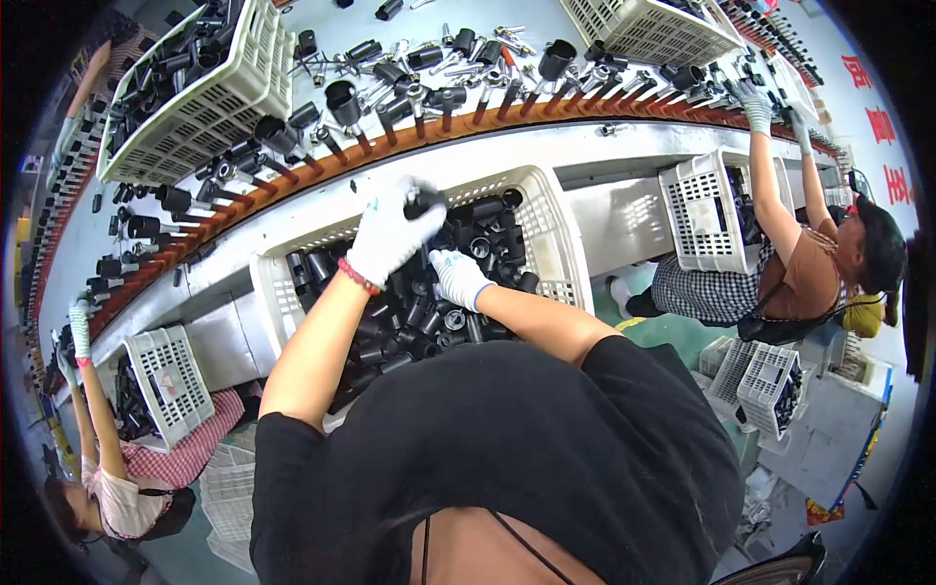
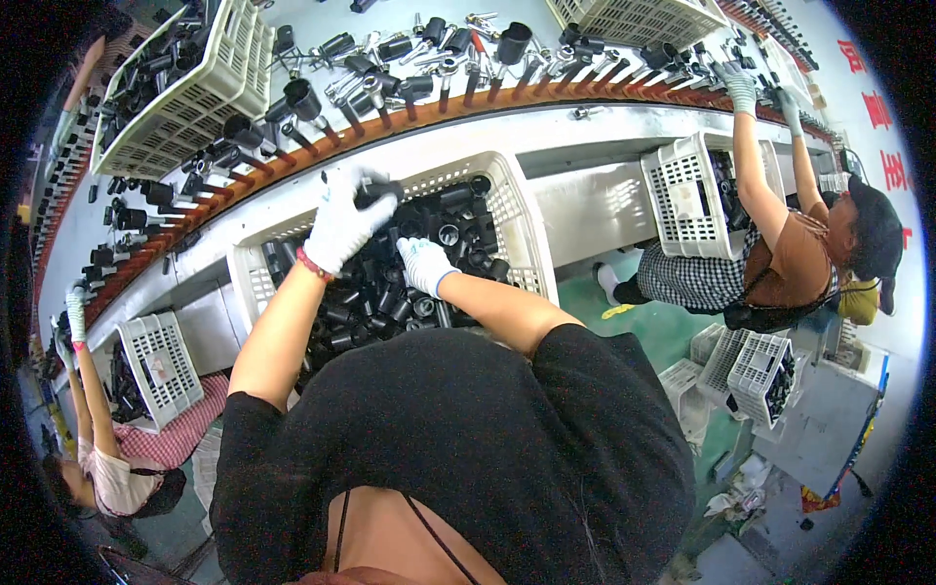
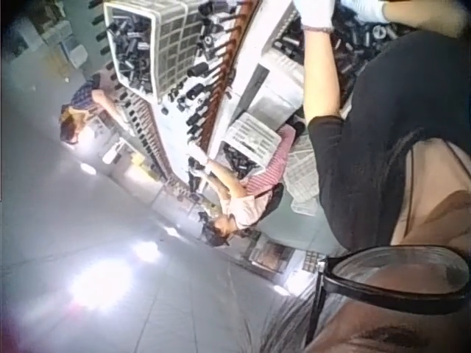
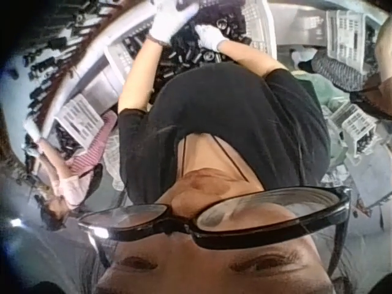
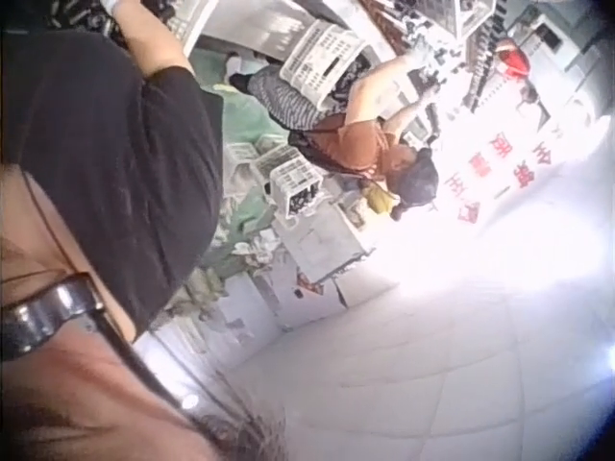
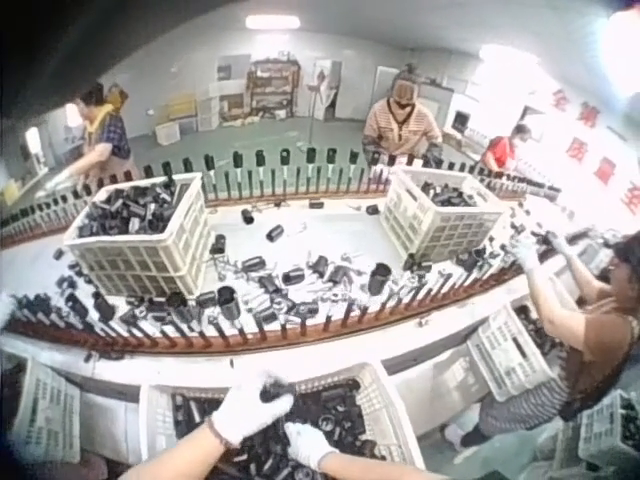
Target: The person picks up black plastic components by hand from a storage bin and places them onto a rack on an assembly line.
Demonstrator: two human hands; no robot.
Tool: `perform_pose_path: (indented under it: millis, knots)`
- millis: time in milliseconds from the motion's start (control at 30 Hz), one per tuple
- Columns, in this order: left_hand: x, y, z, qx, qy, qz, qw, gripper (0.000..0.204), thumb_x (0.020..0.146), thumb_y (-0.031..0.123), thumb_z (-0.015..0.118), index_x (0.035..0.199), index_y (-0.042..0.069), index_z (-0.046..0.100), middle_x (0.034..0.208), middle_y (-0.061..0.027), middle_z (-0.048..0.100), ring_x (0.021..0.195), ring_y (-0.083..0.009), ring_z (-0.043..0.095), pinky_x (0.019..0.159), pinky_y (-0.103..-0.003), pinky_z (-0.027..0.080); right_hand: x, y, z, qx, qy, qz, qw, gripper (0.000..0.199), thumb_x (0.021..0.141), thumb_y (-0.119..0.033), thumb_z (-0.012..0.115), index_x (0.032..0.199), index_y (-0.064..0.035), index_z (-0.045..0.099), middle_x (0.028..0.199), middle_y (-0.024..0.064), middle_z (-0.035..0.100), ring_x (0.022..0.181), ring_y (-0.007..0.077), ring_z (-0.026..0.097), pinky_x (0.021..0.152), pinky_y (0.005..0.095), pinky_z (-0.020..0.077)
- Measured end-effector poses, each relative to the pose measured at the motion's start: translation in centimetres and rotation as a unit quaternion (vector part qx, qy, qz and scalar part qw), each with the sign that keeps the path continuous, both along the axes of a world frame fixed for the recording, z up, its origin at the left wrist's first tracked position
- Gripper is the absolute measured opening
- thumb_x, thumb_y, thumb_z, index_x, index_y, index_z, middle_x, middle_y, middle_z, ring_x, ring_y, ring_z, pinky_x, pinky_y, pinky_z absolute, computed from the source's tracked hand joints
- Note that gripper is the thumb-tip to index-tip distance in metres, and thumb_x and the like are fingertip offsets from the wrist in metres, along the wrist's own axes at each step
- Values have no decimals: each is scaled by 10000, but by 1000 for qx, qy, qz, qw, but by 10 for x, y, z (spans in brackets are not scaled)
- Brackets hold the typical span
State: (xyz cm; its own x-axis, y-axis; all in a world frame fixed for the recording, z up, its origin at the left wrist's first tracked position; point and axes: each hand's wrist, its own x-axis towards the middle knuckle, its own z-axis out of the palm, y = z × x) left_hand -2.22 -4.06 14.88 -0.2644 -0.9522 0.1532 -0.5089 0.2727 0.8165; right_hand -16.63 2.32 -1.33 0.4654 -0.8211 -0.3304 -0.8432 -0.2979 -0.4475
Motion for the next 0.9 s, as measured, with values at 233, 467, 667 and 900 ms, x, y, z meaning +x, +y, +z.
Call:
perform_pose_path:
  millis: [233,467,667,900]
  knots:
    - [-26,-115,48,-63,39,73,995,271,761,276,677,897,51,609,882,-139,648,832,-254,626,772,-342,478,-7,-33,86,-1,-373,-128,919,302,692,-175,708,905,-34,547,809,141,582,761,267,588,745,335,473]
    - [-12,-142,34,-120,-193,54,972,351,750,355,642,943,67,584,860,-164,631,814,-317,612,750,-387,477,-88,-121,159,-197,-642,-362,647,129,840,-30,628,936,-62,548,777,-1,550,712,95,503,657,217,428]
    - [37,-162,44,43,-280,18,959,403,751,394,637,980,65,593,911,-199,648,868,-336,624,781,-397,486,-146,-231,156,-303,-616,-425,590,140,778,-103,691,859,-66,583,805,2,586,733,104,511,687,260,435]
    - [71,-120,44,-170,-402,177,882,491,726,410,685,1107,120,576,1119,-182,566,1050,-330,540,918,-387,423,-97,-257,132,-424,-335,-293,789,261,738,-146,736,884,-17,563,792,62,632,691,132,575,641,262,476]
